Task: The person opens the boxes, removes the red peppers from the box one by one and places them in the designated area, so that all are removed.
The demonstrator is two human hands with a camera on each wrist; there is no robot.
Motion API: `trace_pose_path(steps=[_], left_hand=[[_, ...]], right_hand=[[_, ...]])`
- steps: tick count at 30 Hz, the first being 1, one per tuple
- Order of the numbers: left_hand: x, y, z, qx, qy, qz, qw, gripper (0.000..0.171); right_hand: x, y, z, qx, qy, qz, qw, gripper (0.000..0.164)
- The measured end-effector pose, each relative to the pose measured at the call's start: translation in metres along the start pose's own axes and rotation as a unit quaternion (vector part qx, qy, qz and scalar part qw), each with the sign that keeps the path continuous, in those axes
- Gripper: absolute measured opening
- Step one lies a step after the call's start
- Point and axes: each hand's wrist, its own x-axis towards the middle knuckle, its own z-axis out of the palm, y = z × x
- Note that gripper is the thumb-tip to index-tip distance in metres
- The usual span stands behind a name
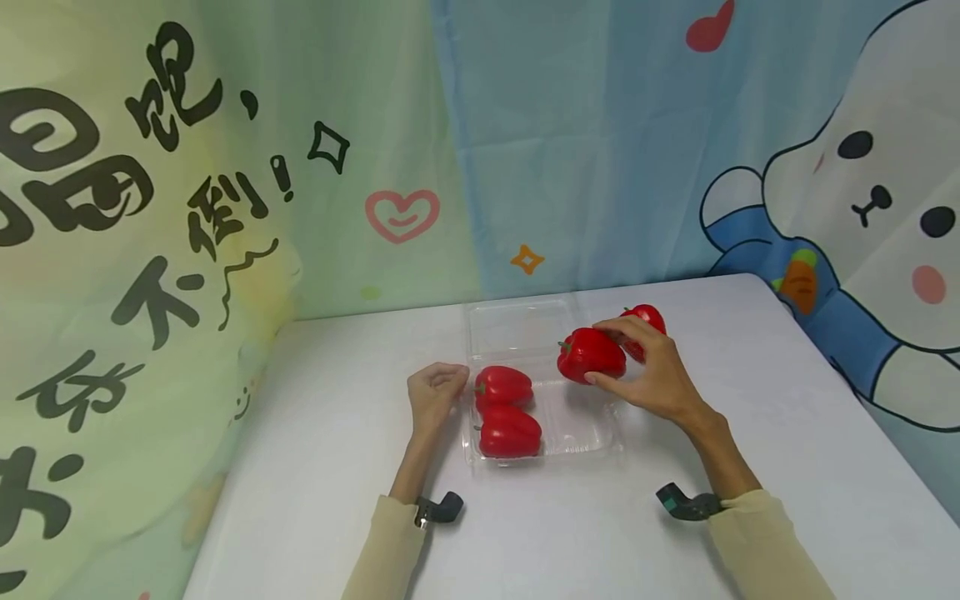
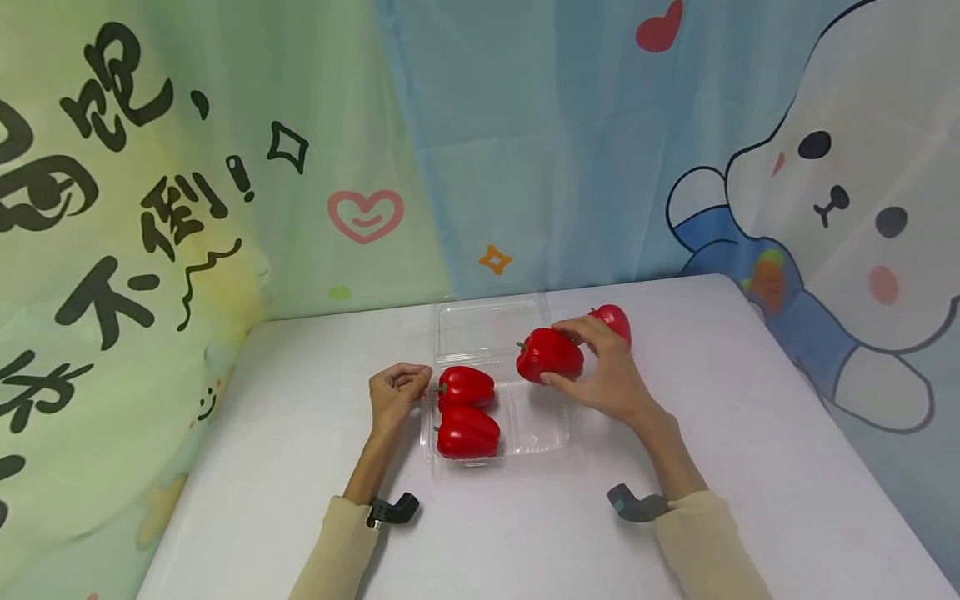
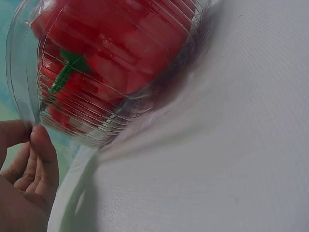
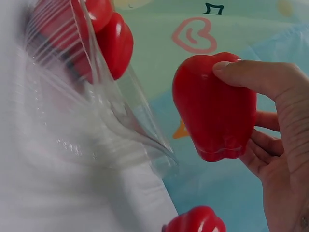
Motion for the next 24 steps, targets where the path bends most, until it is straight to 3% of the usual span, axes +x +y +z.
trace_pose_path(steps=[16,24], left_hand=[[0.002,-0.005,-0.001,0.003,-0.014,0.014,0.9998,0.016],[0.001,-0.005,0.0,0.014,-0.013,-0.003,0.9998,0.016]], right_hand=[[-0.008,0.016,-0.023,-0.019,0.089,0.045,0.995,0.075],[-0.015,0.028,-0.036,-0.044,0.134,0.074,0.987,0.076]])
